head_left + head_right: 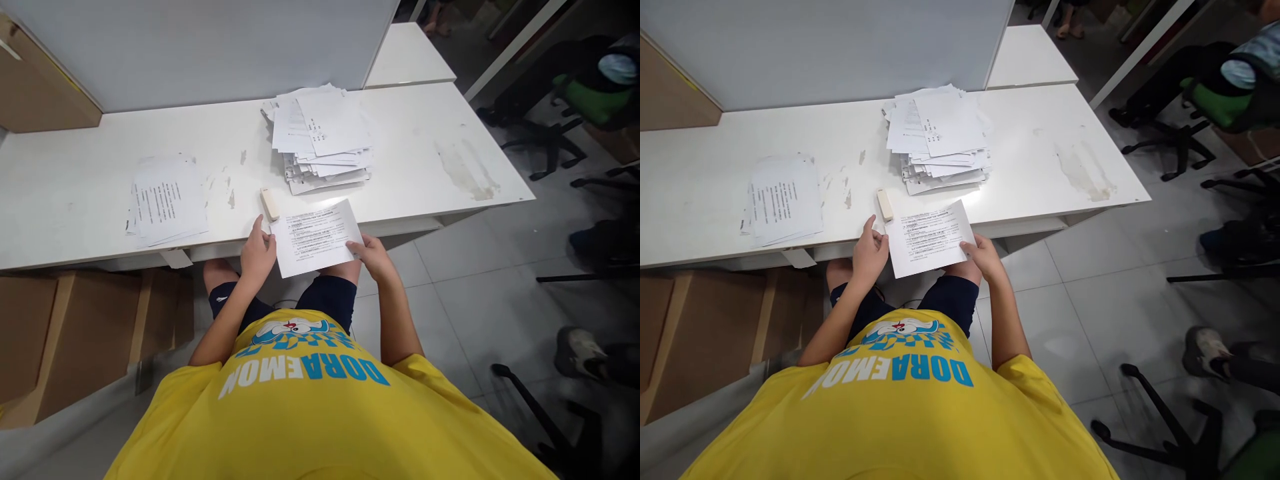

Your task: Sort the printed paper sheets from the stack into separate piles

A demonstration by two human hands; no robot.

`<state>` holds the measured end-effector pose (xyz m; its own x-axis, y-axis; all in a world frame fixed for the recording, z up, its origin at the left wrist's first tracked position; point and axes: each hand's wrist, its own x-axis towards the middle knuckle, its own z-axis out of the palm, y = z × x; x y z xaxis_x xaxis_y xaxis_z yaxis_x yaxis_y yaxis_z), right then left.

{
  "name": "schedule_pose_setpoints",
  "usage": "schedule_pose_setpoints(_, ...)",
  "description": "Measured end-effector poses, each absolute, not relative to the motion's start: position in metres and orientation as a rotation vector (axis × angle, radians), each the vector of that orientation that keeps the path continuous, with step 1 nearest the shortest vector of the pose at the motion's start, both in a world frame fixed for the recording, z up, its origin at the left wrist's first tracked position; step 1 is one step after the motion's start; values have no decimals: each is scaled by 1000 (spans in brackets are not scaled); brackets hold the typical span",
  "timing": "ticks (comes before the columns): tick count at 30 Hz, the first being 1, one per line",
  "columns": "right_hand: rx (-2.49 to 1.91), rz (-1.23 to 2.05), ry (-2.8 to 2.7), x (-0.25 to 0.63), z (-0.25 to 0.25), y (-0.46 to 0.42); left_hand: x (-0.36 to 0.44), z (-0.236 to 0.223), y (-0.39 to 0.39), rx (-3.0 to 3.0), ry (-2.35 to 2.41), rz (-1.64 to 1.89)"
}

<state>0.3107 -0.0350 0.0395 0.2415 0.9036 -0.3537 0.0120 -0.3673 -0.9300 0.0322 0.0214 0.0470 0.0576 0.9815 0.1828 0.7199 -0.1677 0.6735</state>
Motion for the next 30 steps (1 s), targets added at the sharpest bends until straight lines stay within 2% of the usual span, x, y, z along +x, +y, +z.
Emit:
schedule_pose_setpoints(7,-1629,1196,-881,308,46,-34,31,46,27,2307,1533,1248)
schedule_pose_setpoints(12,-1617,1198,-811,308,48,-34,23,51,51,2550,1229,995)
schedule_pose_setpoints(16,-1653,1181,-788,311,47,-35,21,42,70,2572,1195,854)
schedule_pose_setpoints(23,-1606,1172,-833,309,45,-33,28,38,77,2471,1348,911)
schedule_pose_setpoints(30,-1583,1191,-840,304,44,-23,26,40,79,2422,1276,986)
